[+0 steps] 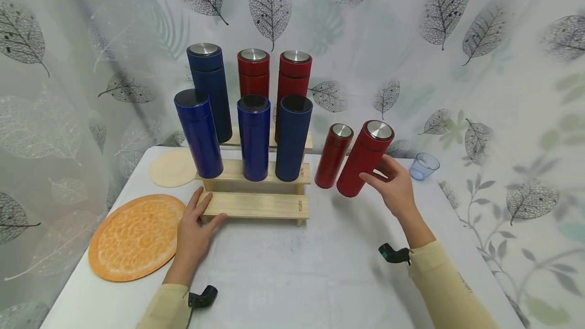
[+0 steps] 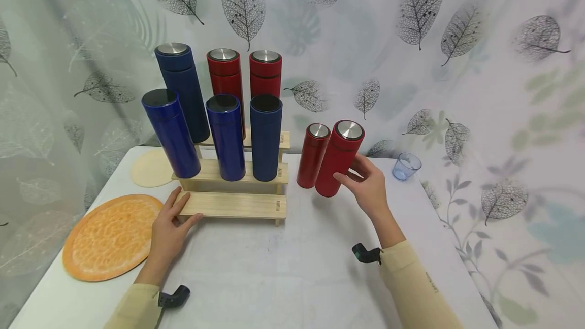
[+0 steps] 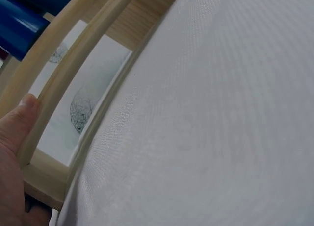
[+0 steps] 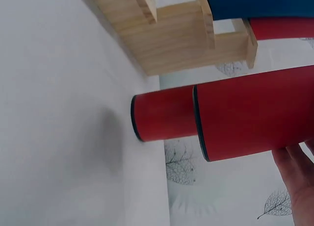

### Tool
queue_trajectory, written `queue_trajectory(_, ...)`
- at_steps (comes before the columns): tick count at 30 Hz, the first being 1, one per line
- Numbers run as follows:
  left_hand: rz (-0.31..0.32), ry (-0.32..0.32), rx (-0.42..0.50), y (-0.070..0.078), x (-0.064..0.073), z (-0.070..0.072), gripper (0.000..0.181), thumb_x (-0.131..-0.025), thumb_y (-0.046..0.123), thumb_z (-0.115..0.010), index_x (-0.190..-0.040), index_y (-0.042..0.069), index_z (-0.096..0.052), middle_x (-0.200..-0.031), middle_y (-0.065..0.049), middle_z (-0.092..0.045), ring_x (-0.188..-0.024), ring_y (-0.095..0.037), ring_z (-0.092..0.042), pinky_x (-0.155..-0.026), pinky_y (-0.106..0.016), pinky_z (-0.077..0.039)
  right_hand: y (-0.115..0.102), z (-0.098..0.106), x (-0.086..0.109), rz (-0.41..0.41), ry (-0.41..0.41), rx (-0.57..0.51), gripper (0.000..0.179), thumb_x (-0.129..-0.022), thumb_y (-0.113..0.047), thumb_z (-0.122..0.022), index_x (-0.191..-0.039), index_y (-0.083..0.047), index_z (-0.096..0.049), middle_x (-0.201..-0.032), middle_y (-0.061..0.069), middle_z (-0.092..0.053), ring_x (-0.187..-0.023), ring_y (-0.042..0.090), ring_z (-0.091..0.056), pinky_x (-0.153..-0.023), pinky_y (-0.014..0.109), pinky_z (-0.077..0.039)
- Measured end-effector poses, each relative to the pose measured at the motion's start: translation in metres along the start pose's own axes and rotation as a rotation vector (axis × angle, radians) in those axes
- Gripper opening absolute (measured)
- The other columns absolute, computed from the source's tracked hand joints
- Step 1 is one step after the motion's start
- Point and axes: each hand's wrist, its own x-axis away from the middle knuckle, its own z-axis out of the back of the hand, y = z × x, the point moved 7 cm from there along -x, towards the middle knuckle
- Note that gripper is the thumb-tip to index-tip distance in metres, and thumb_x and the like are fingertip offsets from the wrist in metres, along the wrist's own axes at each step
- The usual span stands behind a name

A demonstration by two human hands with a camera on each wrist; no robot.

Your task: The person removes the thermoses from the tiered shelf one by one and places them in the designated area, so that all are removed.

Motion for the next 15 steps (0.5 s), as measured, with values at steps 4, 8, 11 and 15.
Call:
queue_trajectory(4, 0.004, -0.002, 0.006, 0.000, 0.000, -0.001, 0.071, -0.092, 0.016, -0.091, -0.153, -0.001, -0.060, -0.171, -0.016, -0.039, -0.154, -0.044, -0.038, -0.098, 0.001, -0.030, 0.006, 0.006, -0.004, -0.016, 0.008, 0.008, 0.059, -0.097, -0.008, -0.084, -0.152, -0.009, -0.062, -0.138, 0.005, -0.070, -0.124, 0.016, -0.066, -0.099, 0.023, -0.055)
queue_trajectory(8, 0.011, -0.005, 0.000, -0.002, 0.000, 0.000, 0.071, -0.092, 0.017, -0.091, -0.154, 0.000, -0.060, -0.171, -0.014, -0.039, -0.155, -0.043, -0.037, -0.099, 0.001, -0.029, 0.013, 0.010, -0.009, -0.018, 0.013, 0.006, 0.058, -0.096, -0.009, -0.084, -0.150, -0.009, -0.063, -0.137, 0.005, -0.070, -0.124, 0.016, -0.067, -0.099, 0.023, -0.055)
queue_trajectory(11, 0.009, -0.007, -0.003, -0.002, -0.001, 0.001, 0.071, -0.092, 0.018, -0.090, -0.154, 0.000, -0.060, -0.171, -0.015, -0.039, -0.155, -0.044, -0.036, -0.101, 0.000, -0.028, 0.019, 0.013, -0.014, -0.023, 0.019, 0.005, 0.057, -0.097, -0.010, -0.085, -0.149, -0.009, -0.064, -0.136, 0.004, -0.070, -0.124, 0.016, -0.067, -0.099, 0.023, -0.055)
queue_trajectory(15, 0.019, -0.015, -0.007, -0.003, -0.001, 0.001, 0.071, -0.093, 0.019, -0.090, -0.154, 0.001, -0.060, -0.172, -0.015, -0.038, -0.156, -0.042, -0.035, -0.103, -0.002, -0.028, 0.028, 0.014, -0.019, -0.028, 0.026, 0.008, 0.056, -0.096, -0.011, -0.086, -0.148, -0.009, -0.065, -0.135, 0.004, -0.071, -0.123, 0.016, -0.067, -0.099, 0.023, -0.055)
